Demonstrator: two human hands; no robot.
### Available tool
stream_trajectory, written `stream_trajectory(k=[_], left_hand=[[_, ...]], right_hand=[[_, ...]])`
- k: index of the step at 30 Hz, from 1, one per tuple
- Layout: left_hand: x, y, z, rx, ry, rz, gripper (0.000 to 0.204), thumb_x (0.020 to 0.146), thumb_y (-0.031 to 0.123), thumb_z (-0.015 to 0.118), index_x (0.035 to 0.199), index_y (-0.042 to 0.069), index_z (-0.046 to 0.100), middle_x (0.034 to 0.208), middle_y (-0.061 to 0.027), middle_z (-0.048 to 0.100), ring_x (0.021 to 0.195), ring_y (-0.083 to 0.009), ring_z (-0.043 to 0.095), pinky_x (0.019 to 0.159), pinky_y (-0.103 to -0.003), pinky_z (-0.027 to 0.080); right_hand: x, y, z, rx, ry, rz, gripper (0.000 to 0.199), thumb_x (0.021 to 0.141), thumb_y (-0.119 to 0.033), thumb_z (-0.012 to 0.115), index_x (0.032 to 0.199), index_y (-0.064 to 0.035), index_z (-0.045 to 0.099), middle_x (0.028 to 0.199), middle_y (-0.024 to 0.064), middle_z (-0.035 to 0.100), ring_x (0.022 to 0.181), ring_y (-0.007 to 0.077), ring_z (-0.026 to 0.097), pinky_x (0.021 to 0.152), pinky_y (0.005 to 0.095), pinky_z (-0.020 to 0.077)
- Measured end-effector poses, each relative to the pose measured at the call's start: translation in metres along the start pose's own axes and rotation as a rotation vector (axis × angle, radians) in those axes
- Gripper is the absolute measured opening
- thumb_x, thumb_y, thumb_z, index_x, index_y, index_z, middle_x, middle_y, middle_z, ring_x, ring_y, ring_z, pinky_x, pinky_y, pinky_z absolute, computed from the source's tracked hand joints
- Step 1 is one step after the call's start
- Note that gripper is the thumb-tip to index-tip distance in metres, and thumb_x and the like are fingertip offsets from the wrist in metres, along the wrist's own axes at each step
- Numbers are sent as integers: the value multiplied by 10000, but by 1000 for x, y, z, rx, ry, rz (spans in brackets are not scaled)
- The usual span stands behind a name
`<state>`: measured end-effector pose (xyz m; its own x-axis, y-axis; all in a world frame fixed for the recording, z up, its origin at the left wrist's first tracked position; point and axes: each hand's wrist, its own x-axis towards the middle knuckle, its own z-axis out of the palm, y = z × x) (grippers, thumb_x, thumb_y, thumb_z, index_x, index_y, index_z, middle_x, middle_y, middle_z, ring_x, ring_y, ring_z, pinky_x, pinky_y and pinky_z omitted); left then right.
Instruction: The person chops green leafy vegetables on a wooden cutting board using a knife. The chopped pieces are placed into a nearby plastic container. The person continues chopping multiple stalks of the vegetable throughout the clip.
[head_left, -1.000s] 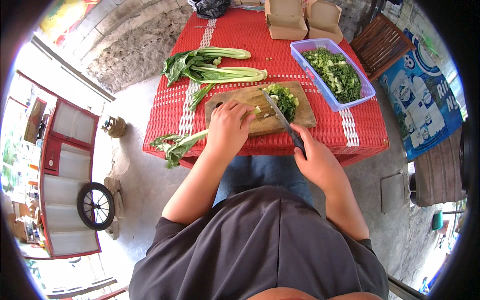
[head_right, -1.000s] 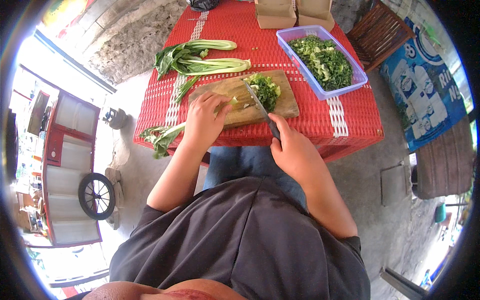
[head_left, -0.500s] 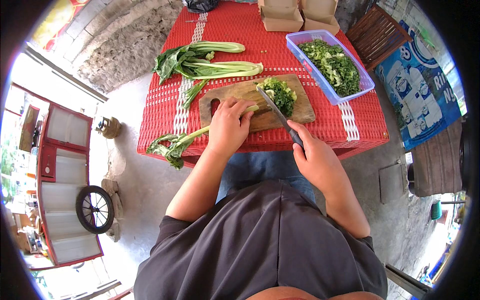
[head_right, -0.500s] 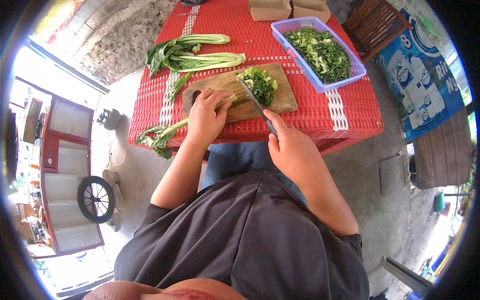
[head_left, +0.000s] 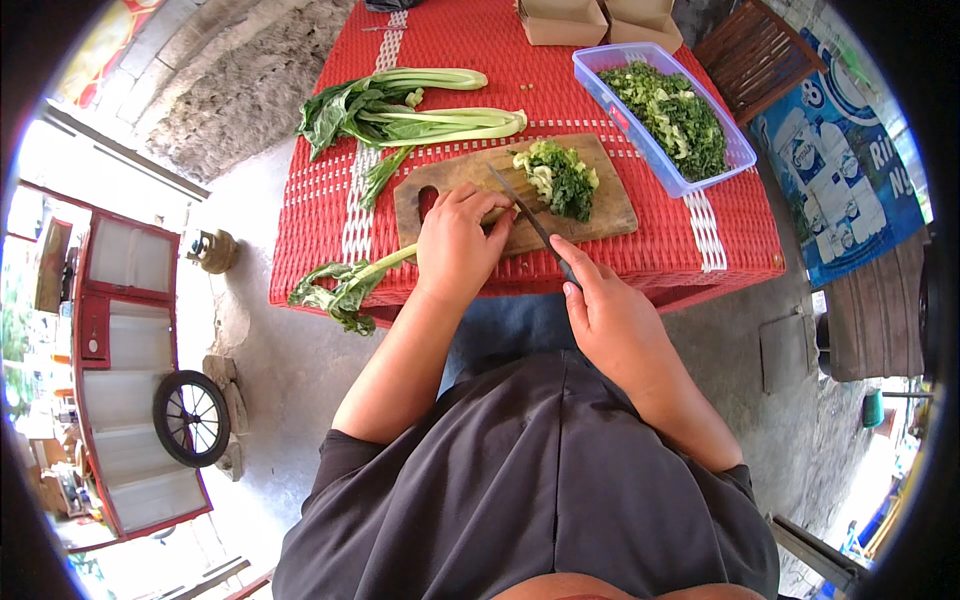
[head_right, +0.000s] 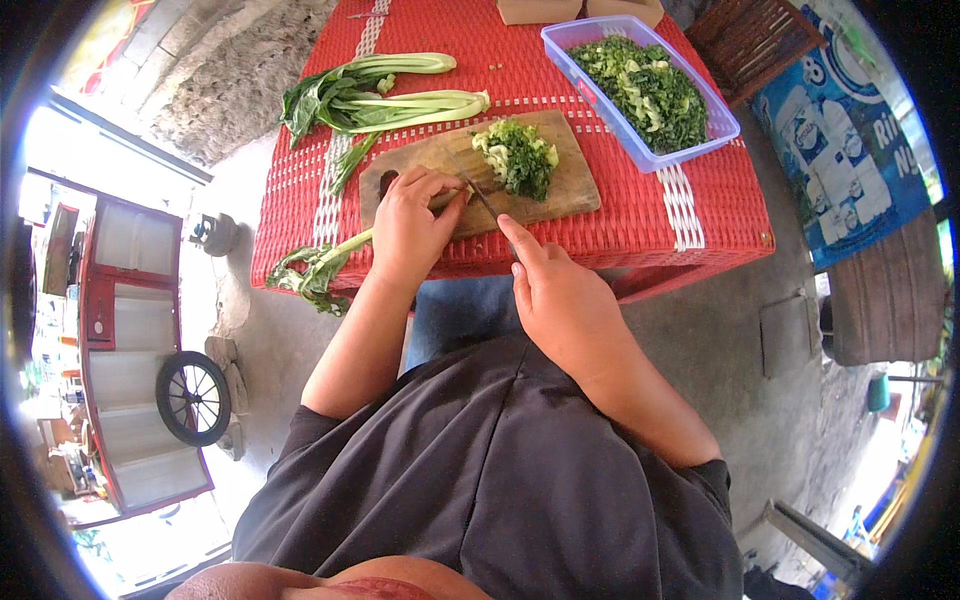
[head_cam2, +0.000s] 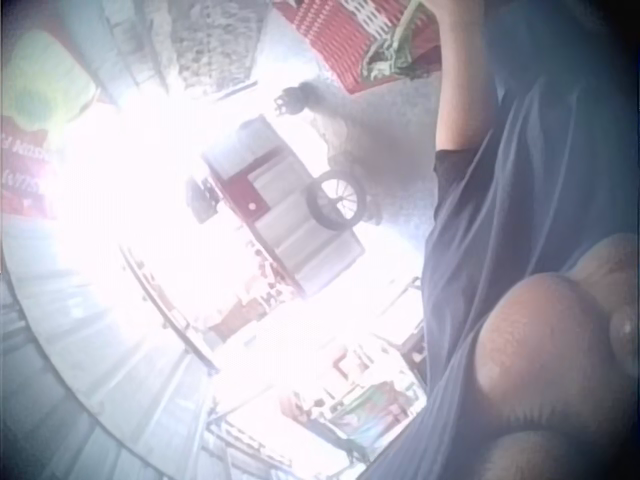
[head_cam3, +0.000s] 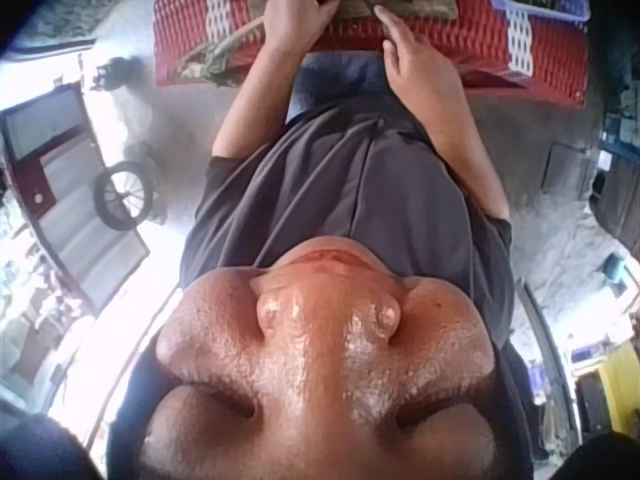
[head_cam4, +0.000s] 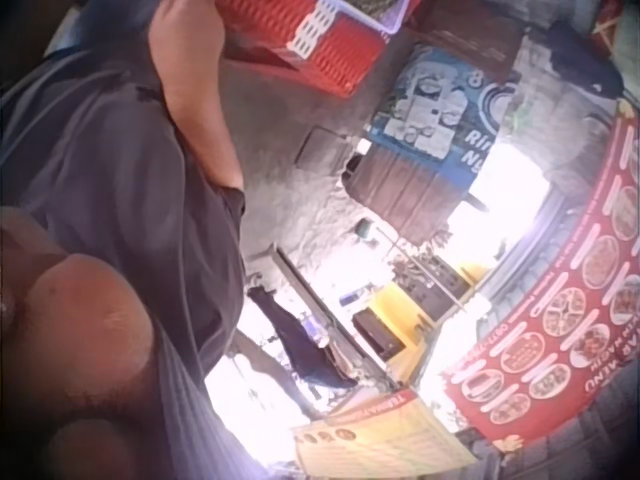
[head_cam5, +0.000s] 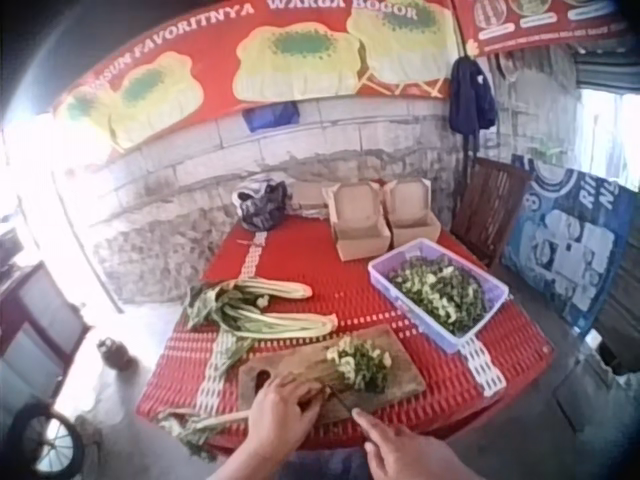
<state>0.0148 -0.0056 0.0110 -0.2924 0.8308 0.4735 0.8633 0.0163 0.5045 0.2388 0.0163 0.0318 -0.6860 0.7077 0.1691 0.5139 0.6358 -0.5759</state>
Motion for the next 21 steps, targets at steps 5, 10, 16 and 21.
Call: stream_trajectory(k=[5, 10, 16, 21], left_hand=[[1, -2, 4, -3, -2, -15, 136, 830, 169, 763, 956, 120, 756, 961, -96, 694, 956, -344, 659, 845, -441, 535], [2, -2, 3, -20, -5, 10, 129, 835, 177, 759, 951, 120, 754, 948, -99, 688, 948, -349, 656, 836, -444, 532], [2, -1, 2, -3, -18, -17, 150, 852, 195, 760, 972, 104, 762, 980, -103, 702, 972, -338, 668, 850, -429, 528], [0, -1, 2, -4, -6, -38, 132, 852, 194, 764, 956, 112, 766, 979, -99, 702, 971, -331, 670, 850, -424, 531]], right_hand=[[1, -5, -4, -69, -32, 21, 530, 1007, -172, 552, 1523, -159, 430, 944, 223, 665, 768, 429, 681, 681, 530, 558], [7, -2, -1, -92, -33, 3, 516, 1006, -176, 551, 1511, -147, 447, 922, 226, 668, 759, 433, 678, 680, 539, 551], [25, 4, 1, -55, -71, 1, 492, 998, -167, 551, 1484, -136, 485, 838, 224, 684, 767, 414, 686, 694, 544, 544], [9, -3, -20, -72, -133, 54, 486, 993, -156, 556, 1476, -135, 495, 854, 229, 696, 799, 436, 683, 711, 560, 532]])
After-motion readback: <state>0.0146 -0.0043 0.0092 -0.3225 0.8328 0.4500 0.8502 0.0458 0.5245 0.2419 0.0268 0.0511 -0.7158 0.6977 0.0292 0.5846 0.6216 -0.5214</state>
